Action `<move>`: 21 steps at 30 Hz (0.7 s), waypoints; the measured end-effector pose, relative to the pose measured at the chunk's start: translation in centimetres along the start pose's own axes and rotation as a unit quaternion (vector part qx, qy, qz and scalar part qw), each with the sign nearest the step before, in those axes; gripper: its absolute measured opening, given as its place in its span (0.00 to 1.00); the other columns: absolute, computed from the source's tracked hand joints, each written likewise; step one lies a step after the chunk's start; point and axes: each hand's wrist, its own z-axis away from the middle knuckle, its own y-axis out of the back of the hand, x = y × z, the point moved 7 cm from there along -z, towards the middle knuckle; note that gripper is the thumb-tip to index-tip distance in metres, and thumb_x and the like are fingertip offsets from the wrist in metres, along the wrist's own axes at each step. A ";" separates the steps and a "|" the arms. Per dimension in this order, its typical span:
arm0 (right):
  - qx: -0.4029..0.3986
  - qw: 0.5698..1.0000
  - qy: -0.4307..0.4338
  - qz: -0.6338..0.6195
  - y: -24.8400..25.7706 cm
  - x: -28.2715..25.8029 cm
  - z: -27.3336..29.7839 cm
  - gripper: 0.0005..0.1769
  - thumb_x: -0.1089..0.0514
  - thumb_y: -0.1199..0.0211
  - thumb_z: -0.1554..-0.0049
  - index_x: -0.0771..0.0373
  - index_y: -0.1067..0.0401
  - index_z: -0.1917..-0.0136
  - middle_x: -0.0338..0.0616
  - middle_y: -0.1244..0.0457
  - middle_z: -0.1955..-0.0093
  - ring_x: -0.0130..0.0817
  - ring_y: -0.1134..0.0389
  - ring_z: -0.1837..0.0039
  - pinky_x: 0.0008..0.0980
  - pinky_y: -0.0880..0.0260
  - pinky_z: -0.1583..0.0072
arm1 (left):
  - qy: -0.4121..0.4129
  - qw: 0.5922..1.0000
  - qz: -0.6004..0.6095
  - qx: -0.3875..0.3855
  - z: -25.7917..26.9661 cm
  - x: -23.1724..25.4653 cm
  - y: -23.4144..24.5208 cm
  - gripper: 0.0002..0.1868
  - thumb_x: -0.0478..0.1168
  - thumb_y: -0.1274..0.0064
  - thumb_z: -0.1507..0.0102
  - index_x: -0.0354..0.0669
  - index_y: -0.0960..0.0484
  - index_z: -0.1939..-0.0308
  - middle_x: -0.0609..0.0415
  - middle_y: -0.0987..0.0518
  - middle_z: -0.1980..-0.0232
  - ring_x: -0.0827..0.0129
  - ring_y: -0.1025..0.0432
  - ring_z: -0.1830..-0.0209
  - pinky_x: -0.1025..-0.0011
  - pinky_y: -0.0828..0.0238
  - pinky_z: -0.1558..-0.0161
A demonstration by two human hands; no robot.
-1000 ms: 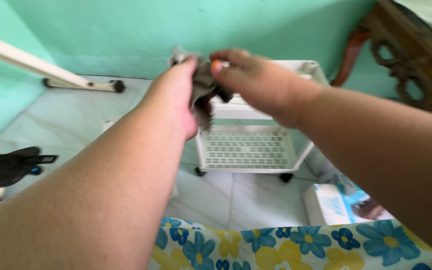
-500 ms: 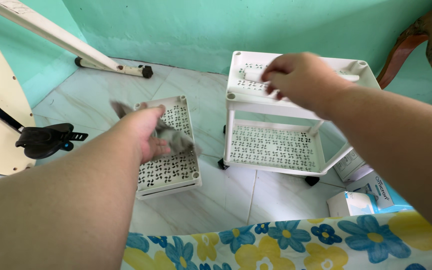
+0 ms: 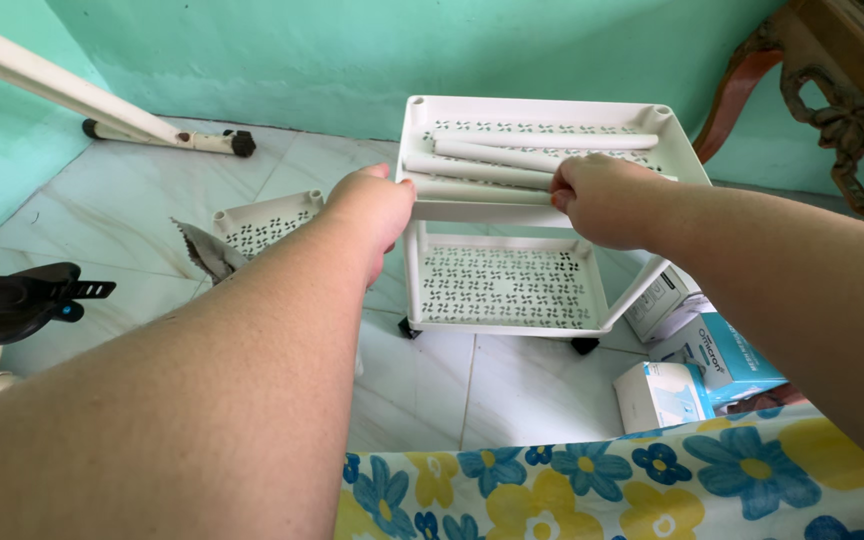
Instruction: The person wipes a white plastic rod with a cloth and then inserts it into a white plastic shelving unit. The person repeats this process for another rod, inserting it into the shelving unit.
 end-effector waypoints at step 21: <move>0.078 0.655 0.021 -0.751 7.3 -3.6 3.1 0.05 0.60 0.46 0.35 0.61 0.34 0.46 0.46 0.32 0.46 0.41 0.27 0.42 0.45 0.27 0.37 | -0.006 0.997 -0.062 -0.043 0.6 -2.1 -1.2 0.22 0.48 0.48 0.33 0.65 0.21 0.34 0.61 0.17 0.50 0.72 0.27 0.52 0.66 0.30 0.52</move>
